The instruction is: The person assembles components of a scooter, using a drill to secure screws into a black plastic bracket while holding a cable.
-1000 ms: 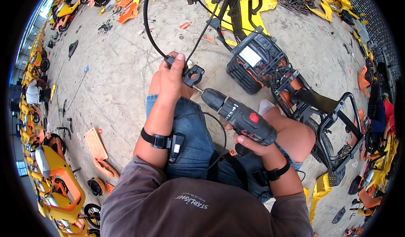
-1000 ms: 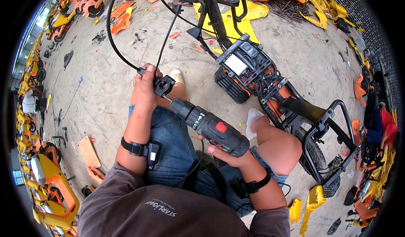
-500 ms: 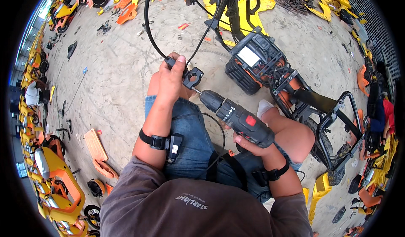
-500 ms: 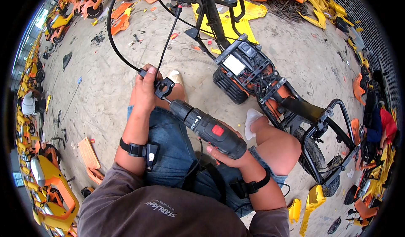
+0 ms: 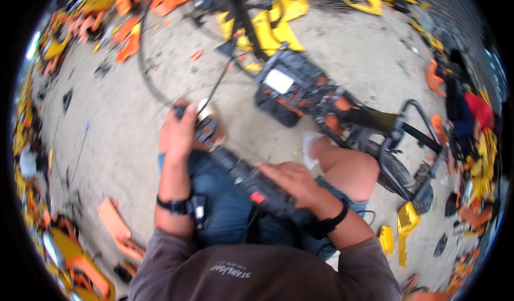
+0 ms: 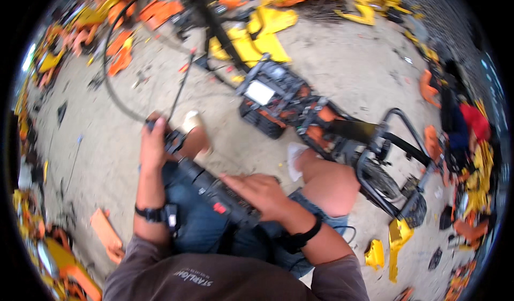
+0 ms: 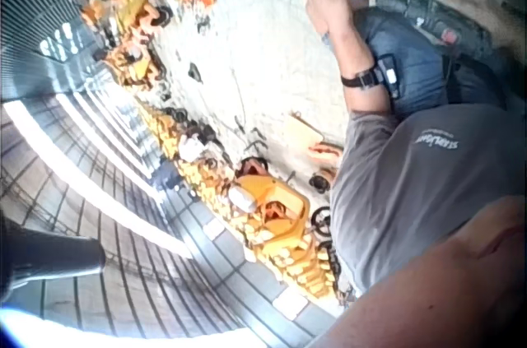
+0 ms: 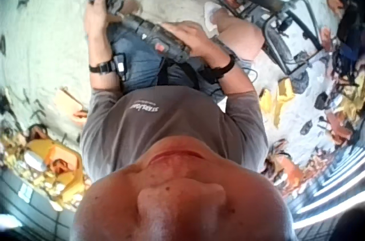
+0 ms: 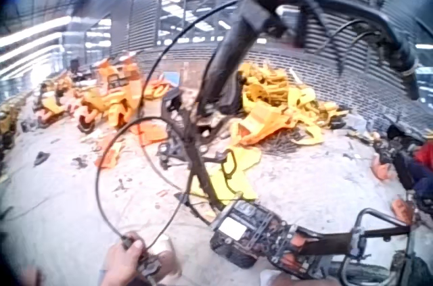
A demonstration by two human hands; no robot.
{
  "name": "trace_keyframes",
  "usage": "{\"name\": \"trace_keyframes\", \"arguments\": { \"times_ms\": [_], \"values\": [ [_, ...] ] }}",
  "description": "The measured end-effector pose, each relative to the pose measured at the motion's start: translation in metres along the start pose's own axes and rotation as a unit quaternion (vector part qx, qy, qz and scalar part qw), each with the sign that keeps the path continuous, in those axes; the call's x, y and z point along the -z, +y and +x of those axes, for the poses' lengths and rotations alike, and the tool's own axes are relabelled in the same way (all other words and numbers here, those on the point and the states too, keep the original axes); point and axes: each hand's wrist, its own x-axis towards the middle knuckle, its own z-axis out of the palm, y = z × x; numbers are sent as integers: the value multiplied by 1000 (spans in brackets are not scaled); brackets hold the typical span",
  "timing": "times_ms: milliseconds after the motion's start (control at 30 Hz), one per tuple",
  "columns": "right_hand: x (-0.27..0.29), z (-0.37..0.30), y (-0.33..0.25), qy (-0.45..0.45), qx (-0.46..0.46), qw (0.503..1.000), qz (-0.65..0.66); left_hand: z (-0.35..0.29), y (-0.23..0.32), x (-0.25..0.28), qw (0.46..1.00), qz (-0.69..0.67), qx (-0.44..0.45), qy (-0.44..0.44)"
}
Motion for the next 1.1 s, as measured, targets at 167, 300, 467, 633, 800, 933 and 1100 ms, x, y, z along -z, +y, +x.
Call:
{"name": "trace_keyframes", "arguments": {
  "times_ms": [167, 300, 467, 633, 800, 933, 1100],
  "values": [
    [-4, -9, 4, 12, -2, 1000, 12, -4, 5, 2, 996, -76, -22, -36],
    [-2, -11, 1, 3, -13, 1000, -10, 0, 1, 1, 994, -71, -66, -52],
    [-3, -16, -2, -45, -47, 998, -24, -9, 10, 5, 996, -67, -21, -54],
    [-5, -10, 4, -18, -31, 999, -4, -9, 12, 6, 1000, -11, 28, 0],
    [-13, -10, 7, 21, -24, 999, 4, 1, 3, 3, 999, 45, -4, -18],
    [-12, -3, 3, 10, -54, 995, 79, -9, 22, 4, 989, -98, -51, -102],
    [-22, -8, 9, 26, -115, 974, 195, -11, 26, 7, 986, -107, -56, -115]
  ]
}}
